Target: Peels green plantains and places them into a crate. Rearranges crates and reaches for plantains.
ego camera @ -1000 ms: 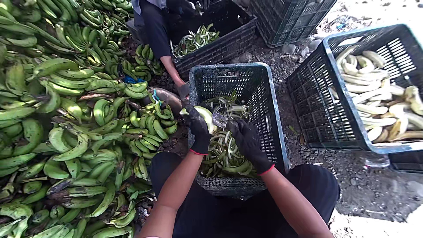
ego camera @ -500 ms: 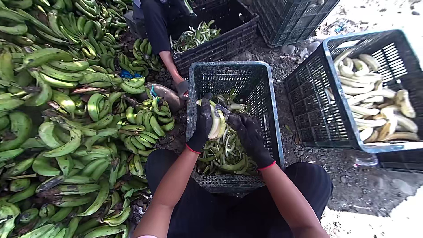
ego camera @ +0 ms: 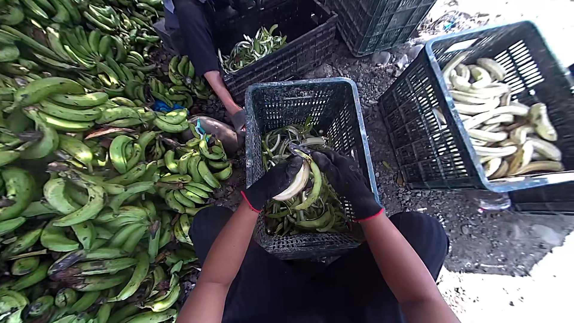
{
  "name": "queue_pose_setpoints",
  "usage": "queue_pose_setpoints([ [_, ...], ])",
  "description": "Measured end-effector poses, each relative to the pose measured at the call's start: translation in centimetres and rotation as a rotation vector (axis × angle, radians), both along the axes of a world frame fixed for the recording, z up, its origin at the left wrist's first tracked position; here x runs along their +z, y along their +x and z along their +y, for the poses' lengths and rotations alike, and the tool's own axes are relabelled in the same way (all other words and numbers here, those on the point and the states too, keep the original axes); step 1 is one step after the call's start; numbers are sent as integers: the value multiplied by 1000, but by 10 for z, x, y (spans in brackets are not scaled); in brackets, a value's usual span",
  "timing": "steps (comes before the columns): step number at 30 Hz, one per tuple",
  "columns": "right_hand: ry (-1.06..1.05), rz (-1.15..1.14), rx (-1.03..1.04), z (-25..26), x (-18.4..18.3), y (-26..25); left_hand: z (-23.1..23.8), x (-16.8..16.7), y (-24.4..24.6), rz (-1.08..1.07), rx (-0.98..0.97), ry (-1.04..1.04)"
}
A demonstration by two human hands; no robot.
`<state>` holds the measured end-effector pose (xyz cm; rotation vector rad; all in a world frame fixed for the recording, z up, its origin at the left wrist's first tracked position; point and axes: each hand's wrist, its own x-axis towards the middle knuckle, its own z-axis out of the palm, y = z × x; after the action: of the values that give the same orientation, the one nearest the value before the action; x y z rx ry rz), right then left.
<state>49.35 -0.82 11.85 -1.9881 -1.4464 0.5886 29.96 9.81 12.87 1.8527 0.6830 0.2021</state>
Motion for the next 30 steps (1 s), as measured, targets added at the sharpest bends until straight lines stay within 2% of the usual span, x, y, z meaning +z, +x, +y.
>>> queue_pose_setpoints([
  [2,-114,2,-14,4,3,3,-2,7,7,136,-135,57],
  [4,-79,19,-47,6,-5,4,-5,3,13,145,-100,39],
  [7,68,92,-97,-6,-20,-1,-1,-21,12,-39,206,-187],
  [8,56,91,-120,-8,-23,-5,-4,-24,9,-124,329,-276],
  [11,21,-32,-131,1,-25,-24,-11,-20,-1,-314,540,-442],
  [13,164,-185,-90,3,-31,-37,-7,-20,5,-494,685,-685],
  [14,292,-253,-77,3,-39,-41,-5,-20,4,-584,690,-793],
  [17,529,-362,-65,6,-53,-45,-7,-10,-3,-703,732,-859],
  [20,600,-372,-123,9,-55,-48,-8,-5,-6,-812,725,-926],
  [24,545,-309,-146,9,-44,-50,-8,-5,-3,-876,737,-951],
  [28,298,-180,-166,4,-28,-52,-7,-5,0,-861,735,-929],
  [30,169,-101,-141,5,-18,-49,-11,-3,1,-733,757,-813],
])
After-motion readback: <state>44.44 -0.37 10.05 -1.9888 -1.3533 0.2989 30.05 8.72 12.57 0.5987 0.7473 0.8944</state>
